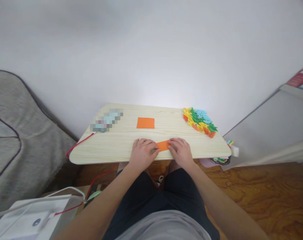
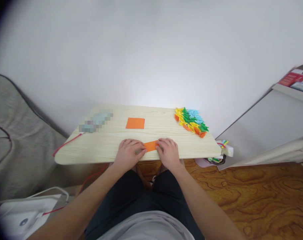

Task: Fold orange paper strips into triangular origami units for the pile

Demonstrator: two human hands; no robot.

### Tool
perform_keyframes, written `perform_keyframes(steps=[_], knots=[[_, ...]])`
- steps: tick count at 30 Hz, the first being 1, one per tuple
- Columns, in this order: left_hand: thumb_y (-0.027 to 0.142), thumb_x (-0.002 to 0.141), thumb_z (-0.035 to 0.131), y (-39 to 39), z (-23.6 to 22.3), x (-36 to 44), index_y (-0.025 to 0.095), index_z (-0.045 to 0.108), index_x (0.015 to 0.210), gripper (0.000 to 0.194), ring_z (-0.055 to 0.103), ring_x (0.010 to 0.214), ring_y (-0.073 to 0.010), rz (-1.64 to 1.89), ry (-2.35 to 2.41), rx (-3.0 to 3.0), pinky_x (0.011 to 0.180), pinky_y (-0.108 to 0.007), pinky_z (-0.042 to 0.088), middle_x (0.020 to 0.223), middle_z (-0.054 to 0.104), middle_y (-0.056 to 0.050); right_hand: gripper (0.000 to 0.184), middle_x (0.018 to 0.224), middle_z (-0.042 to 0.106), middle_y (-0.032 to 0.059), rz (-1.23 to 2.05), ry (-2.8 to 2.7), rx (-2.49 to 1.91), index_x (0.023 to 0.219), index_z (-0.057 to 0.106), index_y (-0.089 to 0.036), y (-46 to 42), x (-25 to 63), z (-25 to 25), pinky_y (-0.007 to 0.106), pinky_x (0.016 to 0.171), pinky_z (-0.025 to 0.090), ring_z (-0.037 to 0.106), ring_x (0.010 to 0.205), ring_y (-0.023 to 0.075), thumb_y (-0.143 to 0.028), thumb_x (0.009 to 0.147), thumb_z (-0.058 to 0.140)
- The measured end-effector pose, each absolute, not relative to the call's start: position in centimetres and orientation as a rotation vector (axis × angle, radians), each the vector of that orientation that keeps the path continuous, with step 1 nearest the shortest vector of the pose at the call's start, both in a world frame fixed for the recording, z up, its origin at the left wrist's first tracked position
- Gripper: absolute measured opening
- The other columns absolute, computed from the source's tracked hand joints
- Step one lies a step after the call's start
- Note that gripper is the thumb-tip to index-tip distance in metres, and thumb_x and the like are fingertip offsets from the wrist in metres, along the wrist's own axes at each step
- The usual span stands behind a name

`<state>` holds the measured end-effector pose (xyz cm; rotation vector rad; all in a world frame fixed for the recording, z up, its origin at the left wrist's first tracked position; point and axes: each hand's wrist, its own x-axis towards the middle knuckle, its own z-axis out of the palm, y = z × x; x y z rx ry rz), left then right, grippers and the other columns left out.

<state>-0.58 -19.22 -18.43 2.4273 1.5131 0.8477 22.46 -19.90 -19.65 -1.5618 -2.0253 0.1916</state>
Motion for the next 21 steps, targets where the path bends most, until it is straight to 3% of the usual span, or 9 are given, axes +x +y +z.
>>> perform_keyframes(steps=[12, 21], knots=[[0.031, 0.099, 0.06, -19.7, -18.1, -0.8, 0.034, 0.081, 0.107, 0.022, 0.062, 0.11, -0.0268, 0.852, 1.417, 2.537, 0.11, -0.052, 0.037, 0.111, 0.077, -0.004, 0.023, 0.131, 0.074, 0.0029, 0.206, -2.001, -1.548, 0.113, 0.08, -0.033, -19.4, 23.4, -20.3, 0.047, 0.11, 0.046, 0.062, 0.124, 0.0261, -0.024, 0.097, 0.066], [0.033, 0.102, 0.056, -21.0, -17.2, -1.1, 0.037, 0.078, 0.117, 0.027, 0.058, 0.126, -0.0266, 0.779, 1.236, 2.7, 0.118, -0.053, 0.032, 0.126, 0.074, -0.002, 0.018, 0.132, 0.069, 0.0089, 0.18, -2.027, -1.524, 0.114, 0.073, -0.02, -19.7, 23.2, -20.2, 0.053, 0.111, 0.048, 0.062, 0.126, 0.0267, -0.031, 0.101, 0.067]])
